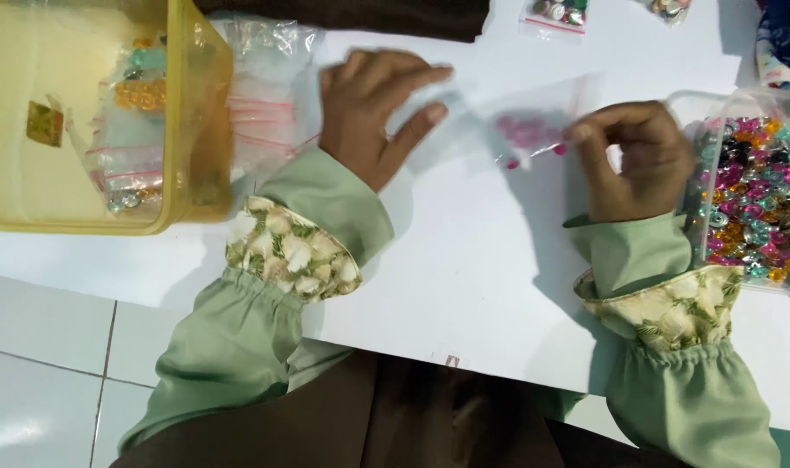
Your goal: The person sorts colorful buttons from a container onto a white table, arranging them by color. They then place groups of pink, yellow, and silver buttons into small clear plastic bags, sealing each bag before moving to the next color.
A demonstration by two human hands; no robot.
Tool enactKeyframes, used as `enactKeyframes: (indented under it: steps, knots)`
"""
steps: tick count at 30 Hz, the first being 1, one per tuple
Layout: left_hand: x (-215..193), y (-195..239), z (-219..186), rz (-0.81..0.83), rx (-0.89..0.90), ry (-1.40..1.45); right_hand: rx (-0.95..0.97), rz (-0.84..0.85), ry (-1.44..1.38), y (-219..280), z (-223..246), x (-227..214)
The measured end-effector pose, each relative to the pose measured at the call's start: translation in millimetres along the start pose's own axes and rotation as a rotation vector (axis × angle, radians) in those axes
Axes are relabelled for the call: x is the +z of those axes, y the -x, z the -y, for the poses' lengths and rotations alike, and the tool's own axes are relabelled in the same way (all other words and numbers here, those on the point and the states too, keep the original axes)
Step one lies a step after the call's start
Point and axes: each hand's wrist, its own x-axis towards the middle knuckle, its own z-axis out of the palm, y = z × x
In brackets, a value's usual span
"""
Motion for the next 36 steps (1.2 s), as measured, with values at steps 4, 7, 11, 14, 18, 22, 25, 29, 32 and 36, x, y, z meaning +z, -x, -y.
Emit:
enactKeyframes:
  steps: [4,7,11,14,18,22,25,29,32,36]
  knots:
    - [11.6,-2.2,-19.5,0.071,0.064,0.387,-0.030,0.109,0.151,3.2,14.1,11.5]
    - [17.4,4.5,-22.5,0.136,-0.033,0.707,-0.187,0.147,0.102,0.2,18.6,19.1]
    - [19.5,7.2,-22.6,0.178,-0.065,0.610,-0.252,0.179,0.143,-0.7,21.9,20.8]
    - [22.1,7.4,-21.7,0.156,-0.073,0.593,-0.292,0.179,0.169,-2.0,24.6,22.1]
    - [24.3,8.1,-18.3,0.093,-0.048,0.562,-0.437,0.149,0.238,-7.3,29.3,23.0]
    - [16.9,5.0,-23.6,0.059,-0.040,0.568,-0.469,0.150,0.253,-2.8,30.5,26.2]
    - [14.6,5.0,-28.4,0.041,-0.067,0.598,-0.538,0.141,0.263,-2.7,28.1,26.5]
    - [15.6,7.5,-31.4,0.032,-0.130,0.482,-0.652,0.221,0.362,-0.1,20.7,22.3]
    - [16.2,8.0,-28.9,0.039,-0.078,0.452,-0.673,0.243,0.367,-1.7,25.2,25.2]
    - [16.9,8.3,-25.5,0.079,0.024,0.364,-0.685,0.268,0.335,0.4,24.7,30.4]
